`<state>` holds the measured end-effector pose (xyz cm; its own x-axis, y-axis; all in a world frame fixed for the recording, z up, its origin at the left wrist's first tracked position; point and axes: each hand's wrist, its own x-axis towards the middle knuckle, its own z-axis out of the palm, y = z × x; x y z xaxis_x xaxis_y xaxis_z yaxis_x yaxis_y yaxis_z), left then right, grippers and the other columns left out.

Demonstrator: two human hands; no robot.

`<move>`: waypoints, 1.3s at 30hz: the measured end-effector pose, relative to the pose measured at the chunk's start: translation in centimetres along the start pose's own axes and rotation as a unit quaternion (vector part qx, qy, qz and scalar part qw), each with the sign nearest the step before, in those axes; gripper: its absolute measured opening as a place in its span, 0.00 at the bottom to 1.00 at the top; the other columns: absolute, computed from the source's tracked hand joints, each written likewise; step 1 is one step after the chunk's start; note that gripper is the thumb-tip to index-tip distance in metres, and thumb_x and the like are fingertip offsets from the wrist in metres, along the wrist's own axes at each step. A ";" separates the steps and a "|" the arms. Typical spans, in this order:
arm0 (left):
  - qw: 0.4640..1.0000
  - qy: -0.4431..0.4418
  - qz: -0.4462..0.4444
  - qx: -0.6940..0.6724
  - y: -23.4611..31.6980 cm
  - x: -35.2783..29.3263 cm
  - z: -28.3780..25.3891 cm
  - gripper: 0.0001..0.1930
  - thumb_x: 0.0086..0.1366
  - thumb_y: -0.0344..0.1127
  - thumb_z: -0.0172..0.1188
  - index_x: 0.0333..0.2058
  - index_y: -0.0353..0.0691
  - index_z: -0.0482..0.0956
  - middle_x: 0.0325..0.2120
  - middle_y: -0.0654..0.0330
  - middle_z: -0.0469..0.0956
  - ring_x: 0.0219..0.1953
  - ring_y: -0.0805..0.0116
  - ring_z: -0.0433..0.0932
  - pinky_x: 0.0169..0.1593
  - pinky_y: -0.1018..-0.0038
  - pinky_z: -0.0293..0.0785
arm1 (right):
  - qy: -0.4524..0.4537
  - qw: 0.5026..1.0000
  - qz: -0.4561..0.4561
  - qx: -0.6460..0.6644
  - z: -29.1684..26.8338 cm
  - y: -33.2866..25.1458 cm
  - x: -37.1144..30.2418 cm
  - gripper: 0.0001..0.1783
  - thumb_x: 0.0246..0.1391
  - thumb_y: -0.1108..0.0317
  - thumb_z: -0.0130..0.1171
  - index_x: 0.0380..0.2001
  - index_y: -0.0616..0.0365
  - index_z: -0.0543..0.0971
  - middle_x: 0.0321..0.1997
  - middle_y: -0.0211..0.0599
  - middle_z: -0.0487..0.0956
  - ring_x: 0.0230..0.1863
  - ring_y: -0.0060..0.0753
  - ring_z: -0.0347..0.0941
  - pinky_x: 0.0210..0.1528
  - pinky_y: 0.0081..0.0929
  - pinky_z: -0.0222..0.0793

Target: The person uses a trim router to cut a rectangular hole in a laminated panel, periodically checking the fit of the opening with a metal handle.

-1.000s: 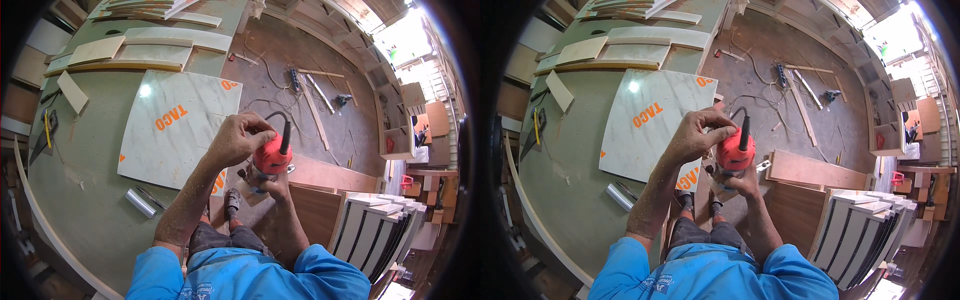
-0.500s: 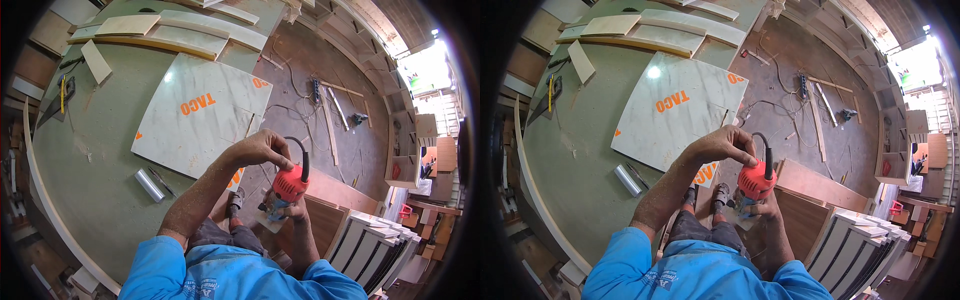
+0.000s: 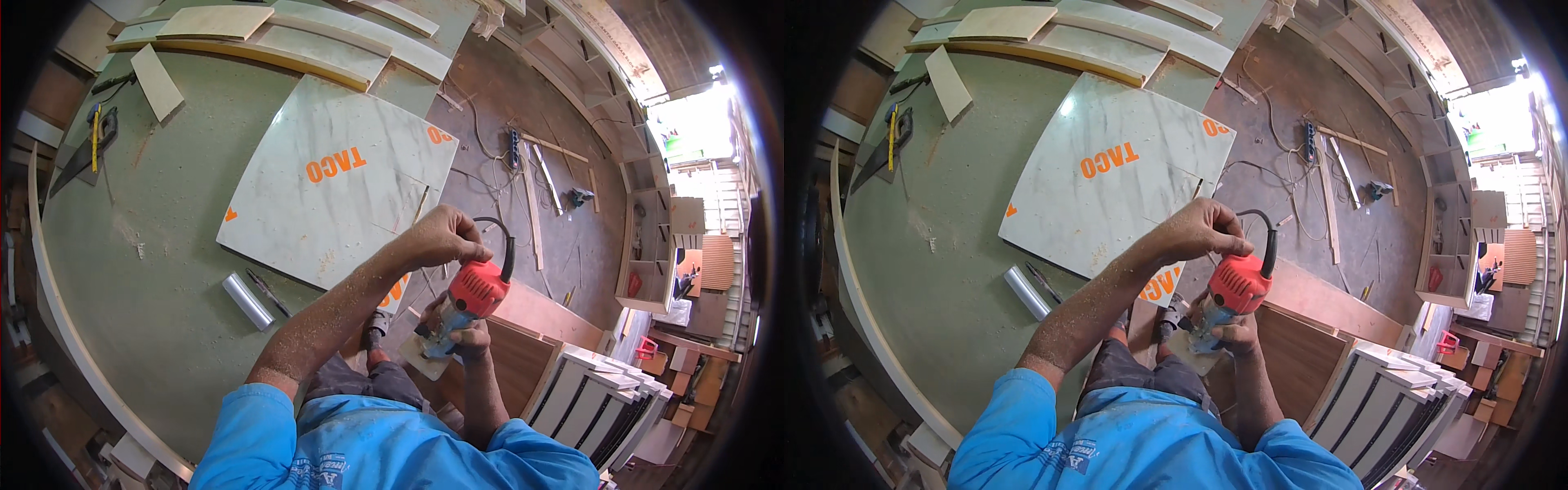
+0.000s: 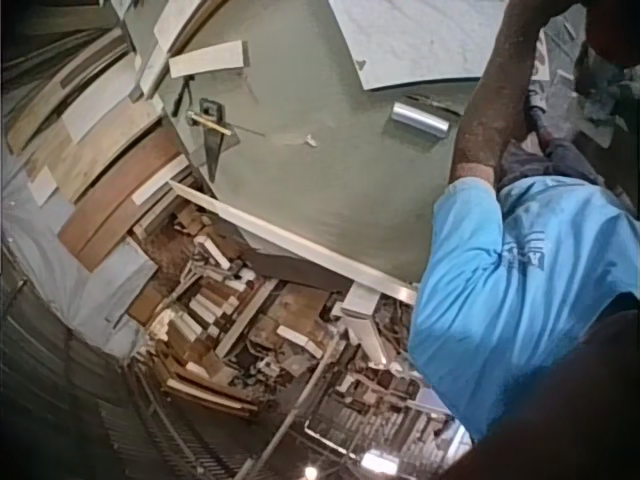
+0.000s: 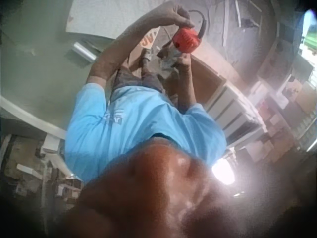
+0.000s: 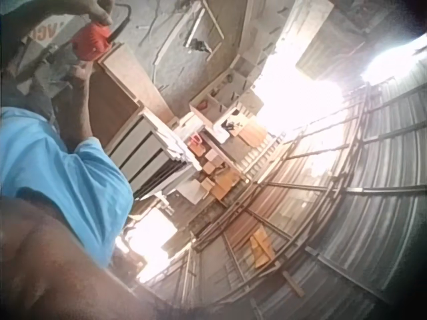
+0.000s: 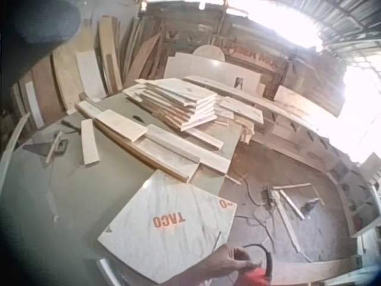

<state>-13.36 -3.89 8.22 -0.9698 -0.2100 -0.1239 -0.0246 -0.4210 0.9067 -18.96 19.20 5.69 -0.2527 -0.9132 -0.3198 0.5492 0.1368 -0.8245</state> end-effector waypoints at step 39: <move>0.501 0.569 -0.081 0.647 -6.0 -5.2 -23.0 0.39 0.67 0.67 0.55 0.66 0.45 0.66 0.66 0.39 0.61 0.71 0.47 0.58 0.74 0.47 0.46 | 0.257 0.819 -0.473 -0.198 2.8 -2.4 25.0 0.22 0.47 0.69 0.62 0.46 0.71 0.75 0.40 0.52 0.82 0.39 0.42 0.82 0.45 0.39 0.80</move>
<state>-2.60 -20.56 -5.88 -0.1825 -0.9428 0.2789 -0.9312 0.2567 0.2586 -24.41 -5.02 1.00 -0.7734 -0.4141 0.4800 -0.3623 -0.3326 -0.8707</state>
